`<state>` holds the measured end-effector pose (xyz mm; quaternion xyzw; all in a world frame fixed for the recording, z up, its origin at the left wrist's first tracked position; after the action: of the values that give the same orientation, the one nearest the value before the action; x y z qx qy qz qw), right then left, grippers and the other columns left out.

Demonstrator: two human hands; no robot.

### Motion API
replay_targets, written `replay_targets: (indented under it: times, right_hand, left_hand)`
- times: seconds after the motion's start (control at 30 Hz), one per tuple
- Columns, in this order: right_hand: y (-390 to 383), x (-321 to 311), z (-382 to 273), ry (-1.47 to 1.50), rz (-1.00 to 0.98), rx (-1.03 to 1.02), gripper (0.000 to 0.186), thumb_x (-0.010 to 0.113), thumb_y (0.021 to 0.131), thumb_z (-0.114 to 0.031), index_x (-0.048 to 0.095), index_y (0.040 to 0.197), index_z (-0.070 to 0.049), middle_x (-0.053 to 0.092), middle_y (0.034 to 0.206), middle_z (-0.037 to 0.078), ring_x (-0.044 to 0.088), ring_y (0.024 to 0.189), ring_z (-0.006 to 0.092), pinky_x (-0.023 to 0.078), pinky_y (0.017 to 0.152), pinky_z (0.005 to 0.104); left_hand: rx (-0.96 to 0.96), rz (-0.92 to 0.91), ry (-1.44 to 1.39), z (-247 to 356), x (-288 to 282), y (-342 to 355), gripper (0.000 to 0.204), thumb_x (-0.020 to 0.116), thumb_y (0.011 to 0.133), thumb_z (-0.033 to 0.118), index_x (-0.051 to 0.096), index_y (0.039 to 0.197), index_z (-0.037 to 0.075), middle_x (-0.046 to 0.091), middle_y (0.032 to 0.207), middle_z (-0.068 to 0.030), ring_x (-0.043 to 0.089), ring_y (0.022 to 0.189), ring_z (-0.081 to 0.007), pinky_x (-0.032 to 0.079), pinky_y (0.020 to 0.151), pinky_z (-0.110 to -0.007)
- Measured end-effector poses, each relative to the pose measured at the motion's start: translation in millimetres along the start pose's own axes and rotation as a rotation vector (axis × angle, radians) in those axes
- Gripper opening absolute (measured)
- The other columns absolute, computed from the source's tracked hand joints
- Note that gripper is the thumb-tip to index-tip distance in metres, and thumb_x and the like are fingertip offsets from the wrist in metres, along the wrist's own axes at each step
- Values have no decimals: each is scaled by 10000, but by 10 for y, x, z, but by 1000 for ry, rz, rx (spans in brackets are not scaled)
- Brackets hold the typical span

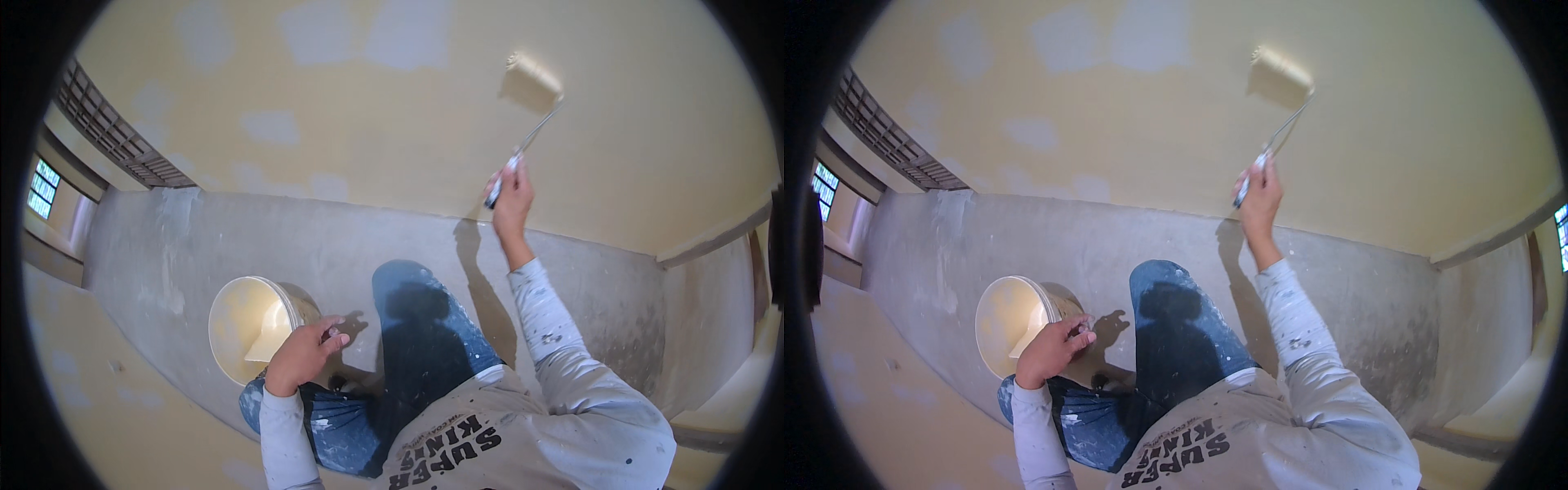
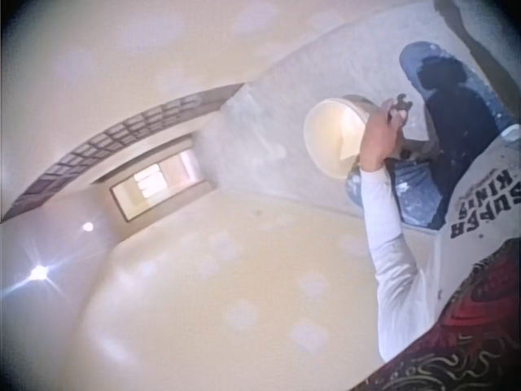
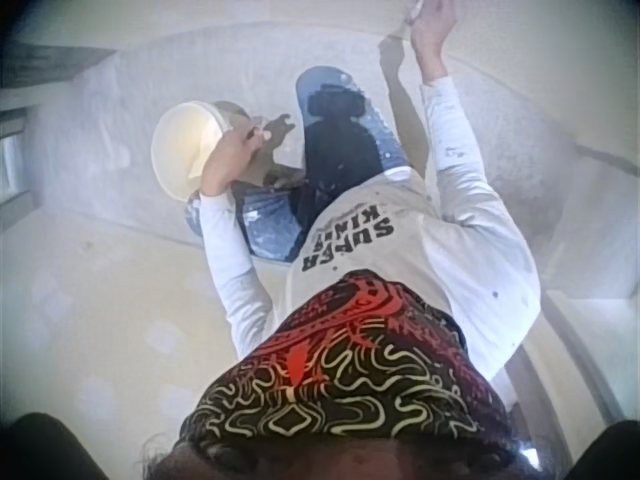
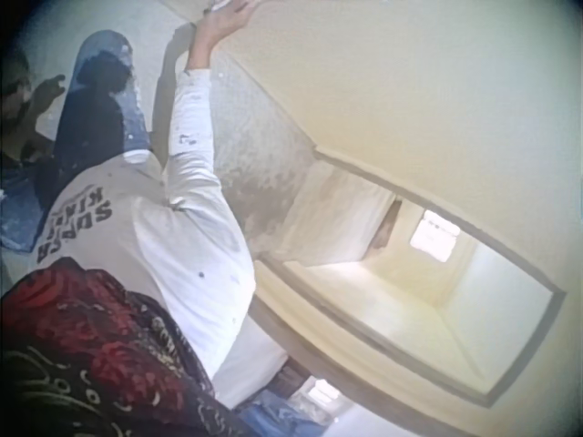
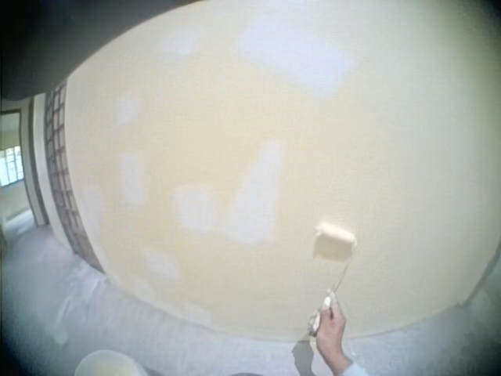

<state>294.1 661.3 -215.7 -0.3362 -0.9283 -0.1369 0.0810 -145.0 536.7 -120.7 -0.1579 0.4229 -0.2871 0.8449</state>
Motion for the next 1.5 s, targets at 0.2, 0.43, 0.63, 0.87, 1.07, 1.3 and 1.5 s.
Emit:
replay_targets:
  times: [0.2,0.43,0.63,0.87,1.07,1.3,1.5]
  right_hand:
    - [-303,296,320,-7,-85,65,491,534,1186,-170,476,1654,-33,599,893,25,594,711,102,553,624,288]
    - [-127,561,71,-78,-86,-35,485,525,1187,-179,487,1642,-16,611,896,36,602,714,103,552,626,291]
    - [-361,562,573,-58,-78,29,468,533,1182,-168,512,1623,-13,613,891,37,606,709,110,550,620,299]
    - [-117,975,-17,63,-106,-115,487,531,1199,-196,469,1661,-55,627,949,55,612,734,122,572,632,316]
    - [-1390,1415,-319,15,-564,129,520,538,1199,-216,430,1687,-70,635,982,54,580,680,97,505,562,265]
    - [-2285,2321,-535,-414,-1269,499,477,664,1088,-66,557,1543,29,657,903,62,546,601,62,409,502,230]
    - [-2870,2943,-698,-598,-1518,893,508,608,1067,-60,537,1551,77,667,995,117,632,639,152,526,506,295]
  left_hand:
    - [48,55,-7,-110,46,-33,482,741,1067,333,686,1420,9,739,967,-176,683,853,-274,555,846,-387]
    - [51,49,-27,-117,28,-114,491,717,1068,359,684,1427,26,773,1071,-248,736,982,-423,568,882,-455]
    - [71,69,-53,-80,0,-61,515,746,1061,359,683,1429,4,773,1060,-209,728,916,-330,563,865,-414]
    - [307,173,-33,-283,68,-189,473,708,1078,353,675,1429,39,757,1095,-258,734,984,-436,567,851,-475]
    - [452,124,62,-419,410,-106,451,699,1049,376,665,1333,27,767,1092,-214,731,1069,-441,578,904,-514]
    - [561,106,67,-174,815,-239,203,707,912,218,689,919,16,709,836,-179,730,818,-376,527,692,-509]
    - [626,506,102,-65,761,-629,156,690,827,206,706,798,54,671,748,-146,672,685,-317,438,589,-474]
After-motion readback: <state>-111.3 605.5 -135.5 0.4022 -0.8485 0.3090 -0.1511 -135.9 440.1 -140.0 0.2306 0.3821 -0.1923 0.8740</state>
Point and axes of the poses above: each hand's wrist, its own y-axis towards the middle knuckle, its own x-axis out of the palm, z = x × y, the point moved 1 cm from there along y, towards the middle knuckle
